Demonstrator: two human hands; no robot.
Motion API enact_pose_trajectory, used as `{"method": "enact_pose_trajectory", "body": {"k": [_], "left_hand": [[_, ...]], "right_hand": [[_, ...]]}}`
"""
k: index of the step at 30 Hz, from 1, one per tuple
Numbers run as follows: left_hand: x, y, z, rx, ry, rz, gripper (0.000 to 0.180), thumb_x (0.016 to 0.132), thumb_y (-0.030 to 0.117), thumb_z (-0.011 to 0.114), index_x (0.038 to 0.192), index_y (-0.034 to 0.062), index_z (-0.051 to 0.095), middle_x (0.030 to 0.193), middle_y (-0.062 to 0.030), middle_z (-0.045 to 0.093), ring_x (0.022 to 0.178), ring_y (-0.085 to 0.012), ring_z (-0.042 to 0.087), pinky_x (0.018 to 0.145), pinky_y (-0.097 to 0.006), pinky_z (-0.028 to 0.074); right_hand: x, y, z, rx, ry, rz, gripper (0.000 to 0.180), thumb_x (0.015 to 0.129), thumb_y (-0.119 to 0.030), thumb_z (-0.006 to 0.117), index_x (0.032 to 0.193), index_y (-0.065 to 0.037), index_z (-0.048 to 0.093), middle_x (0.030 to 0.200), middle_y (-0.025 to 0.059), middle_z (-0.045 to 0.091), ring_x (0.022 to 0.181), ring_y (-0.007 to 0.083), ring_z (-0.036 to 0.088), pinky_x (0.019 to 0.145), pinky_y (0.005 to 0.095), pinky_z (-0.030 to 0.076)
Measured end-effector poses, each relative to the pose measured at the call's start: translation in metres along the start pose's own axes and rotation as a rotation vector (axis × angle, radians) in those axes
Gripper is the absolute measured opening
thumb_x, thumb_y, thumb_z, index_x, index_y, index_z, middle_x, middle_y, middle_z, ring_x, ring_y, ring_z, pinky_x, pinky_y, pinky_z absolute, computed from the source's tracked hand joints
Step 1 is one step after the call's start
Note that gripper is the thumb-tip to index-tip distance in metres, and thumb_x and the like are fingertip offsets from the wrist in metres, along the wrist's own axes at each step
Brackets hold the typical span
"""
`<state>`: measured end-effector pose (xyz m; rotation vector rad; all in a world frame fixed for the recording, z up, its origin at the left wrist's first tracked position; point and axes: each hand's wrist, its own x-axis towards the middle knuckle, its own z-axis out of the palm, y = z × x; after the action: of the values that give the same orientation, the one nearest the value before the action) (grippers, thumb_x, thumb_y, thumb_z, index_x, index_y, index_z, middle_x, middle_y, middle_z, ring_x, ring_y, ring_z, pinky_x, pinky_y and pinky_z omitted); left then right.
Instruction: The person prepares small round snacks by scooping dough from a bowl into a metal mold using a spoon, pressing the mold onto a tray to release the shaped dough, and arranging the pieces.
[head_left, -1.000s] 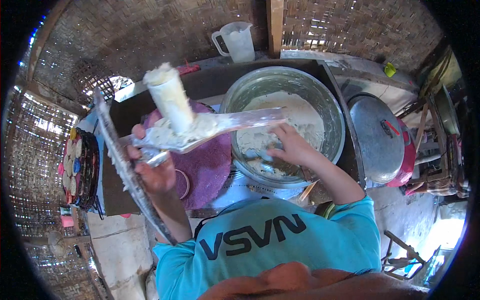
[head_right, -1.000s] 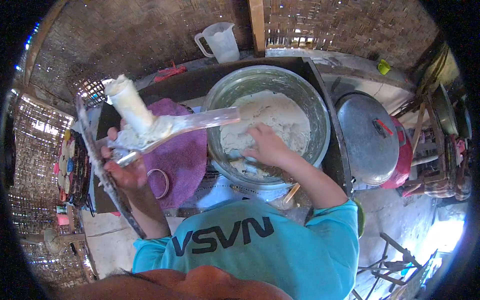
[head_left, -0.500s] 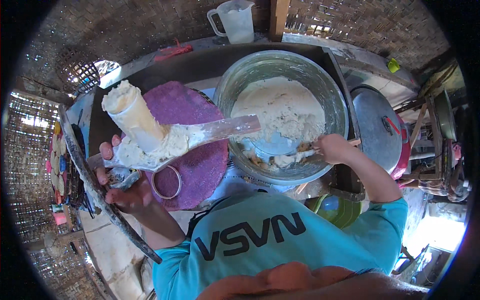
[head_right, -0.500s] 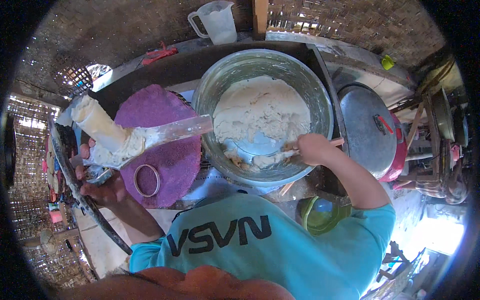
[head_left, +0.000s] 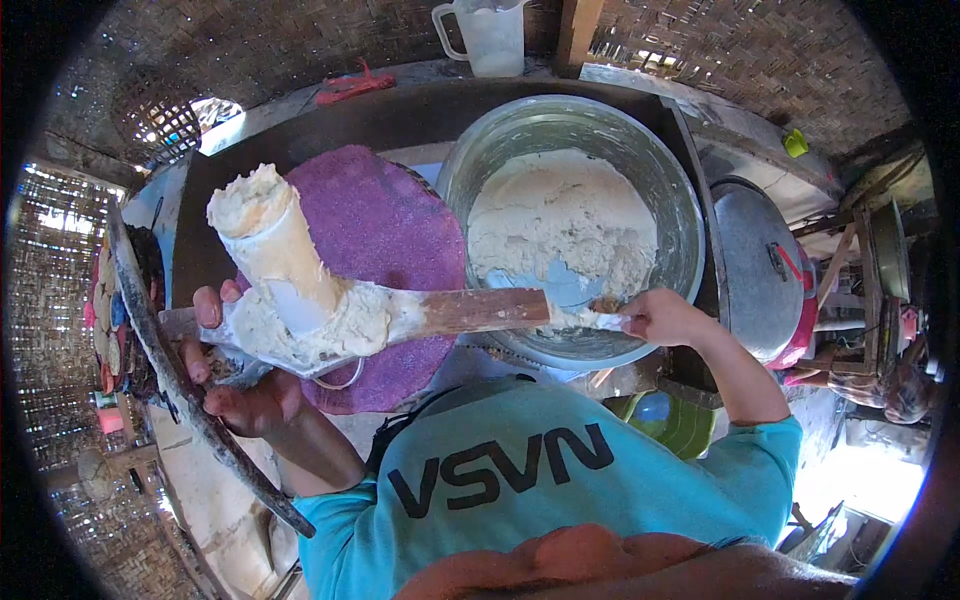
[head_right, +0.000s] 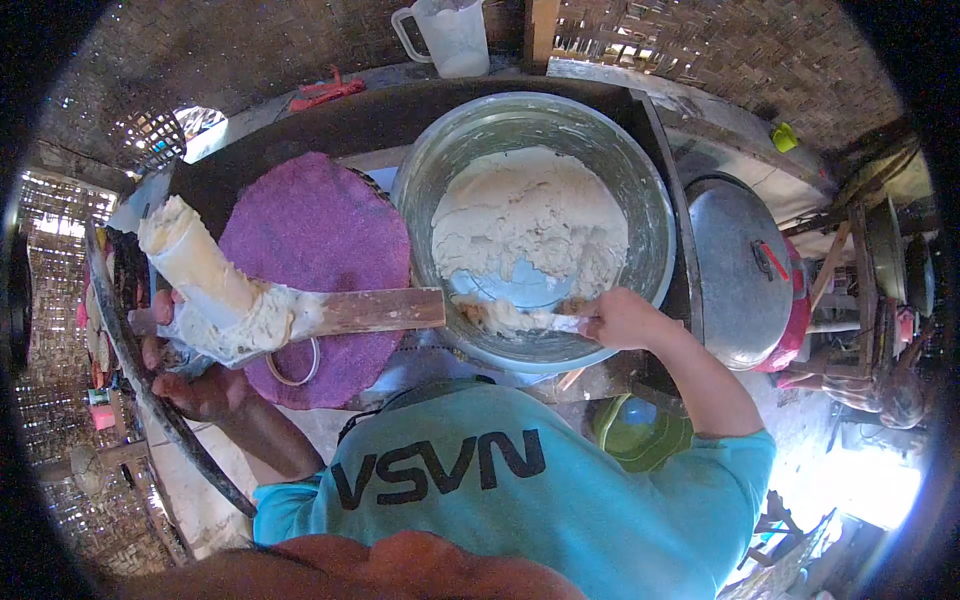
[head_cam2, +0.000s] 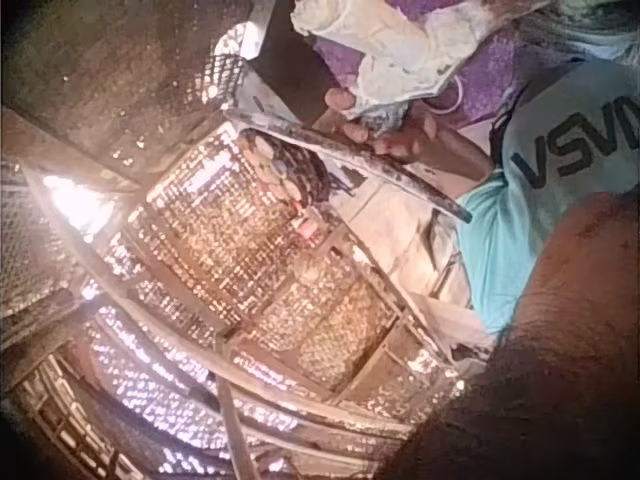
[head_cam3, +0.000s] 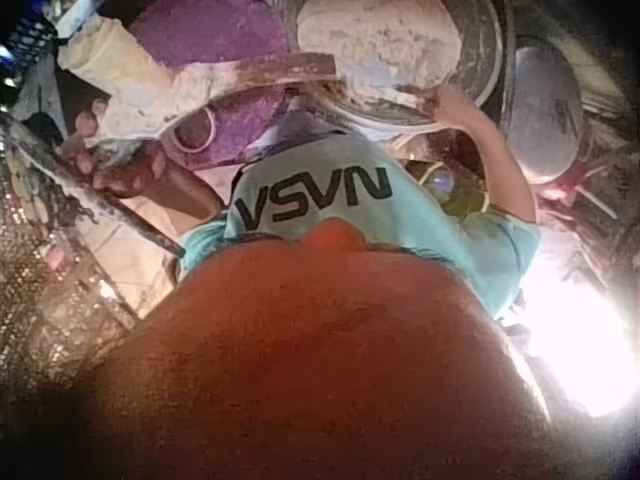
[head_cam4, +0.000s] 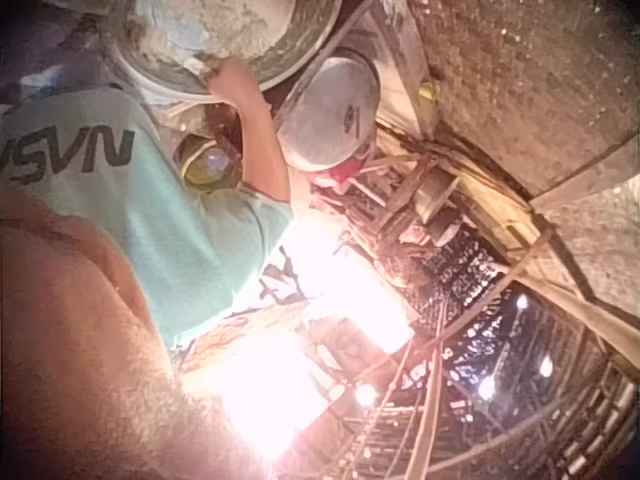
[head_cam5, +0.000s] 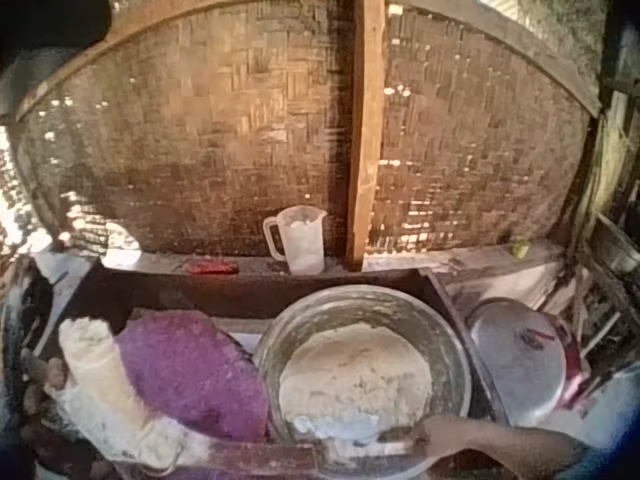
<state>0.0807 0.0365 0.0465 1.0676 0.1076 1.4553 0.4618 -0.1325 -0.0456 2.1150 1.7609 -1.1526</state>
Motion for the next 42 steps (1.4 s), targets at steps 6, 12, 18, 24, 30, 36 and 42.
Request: {"method": "enact_pose_trajectory", "body": {"k": [6,12,18,24,30,36,42], "left_hand": [[0.003,-0.004,0.008,-0.061,-0.035,0.016,0.022,0.068,0.028,0.070,0.078,0.0213,0.052,0.101,-0.0045,0.039,0.102,-0.0231,0.036,0.099,-0.044,0.022],[0.004,0.000,0.016,-0.101,0.028,0.069,0.022,0.065,0.028,0.071,0.078,0.0221,0.055,0.095,-0.0033,0.038,0.096,-0.0210,0.035,0.096,-0.041,0.022],[0.008,0.003,0.016,-0.144,0.047,0.136,0.020,0.065,0.028,0.071,0.075,0.0206,0.055,0.094,-0.0030,0.039,0.094,-0.0199,0.034,0.094,-0.038,0.025],[0.005,0.012,0.015,-0.112,0.011,0.122,0.023,0.067,0.031,0.071,0.075,0.0219,0.051,0.089,-0.0014,0.035,0.086,-0.0176,0.034,0.086,-0.034,0.027],[0.004,0.014,0.017,0.239,-0.276,-0.017,0.045,0.069,0.033,0.067,0.104,0.0112,0.050,0.095,-0.0067,0.040,0.090,-0.0186,0.038,0.078,-0.034,0.037],[0.000,-0.045,0.074,0.586,0.008,-0.733,0.036,0.079,0.039,0.052,0.095,0.0069,0.054,0.084,-0.0105,0.056,0.068,-0.0194,0.055,0.058,-0.031,0.047],[-0.004,-0.108,0.065,0.617,-0.634,-0.441,0.035,0.072,0.017,0.058,0.105,0.0047,0.054,0.098,-0.0145,0.058,0.088,-0.0253,0.057,0.080,-0.033,0.043]], "right_hand": [[0.006,-0.016,0.008,-0.110,-0.030,0.048,0.019,0.071,-0.022,0.057,0.084,-0.011,0.064,0.079,0.0153,0.061,0.077,0.0326,0.058,0.069,0.0403,0.046],[0.042,-0.026,0.034,-0.096,0.037,0.087,0.020,0.069,-0.022,0.056,0.082,-0.009,0.065,0.080,0.0166,0.061,0.079,0.0326,0.058,0.070,0.0394,0.047],[0.064,-0.024,0.055,0.023,0.060,0.088,0.024,0.071,-0.022,0.054,0.088,-0.007,0.064,0.082,0.0191,0.060,0.081,0.0342,0.057,0.071,0.0401,0.046],[0.037,-0.032,0.019,0.299,0.251,-0.130,0.030,0.072,-0.022,0.055,0.098,-0.008,0.062,0.079,0.0186,0.061,0.076,0.0297,0.060,0.068,0.0359,0.046],[-0.021,-0.003,-0.046,0.556,0.192,-0.265,0.033,0.075,-0.026,0.059,0.098,-0.002,0.060,0.072,0.0055,0.061,0.065,0.0102,0.052,0.059,0.0245,0.042],[-0.081,0.000,-0.103,0.774,0.065,-0.361,0.038,0.076,-0.025,0.063,0.100,0.004,0.059,0.077,0.0051,0.061,0.070,0.0095,0.050,0.062,0.0251,0.042],[-0.118,-0.059,-0.138,0.330,0.174,-0.612,0.043,0.073,-0.031,0.064,0.100,0.001,0.060,0.062,0.0053,0.056,0.056,0.0128,0.050,0.052,0.0264,0.039]]}}
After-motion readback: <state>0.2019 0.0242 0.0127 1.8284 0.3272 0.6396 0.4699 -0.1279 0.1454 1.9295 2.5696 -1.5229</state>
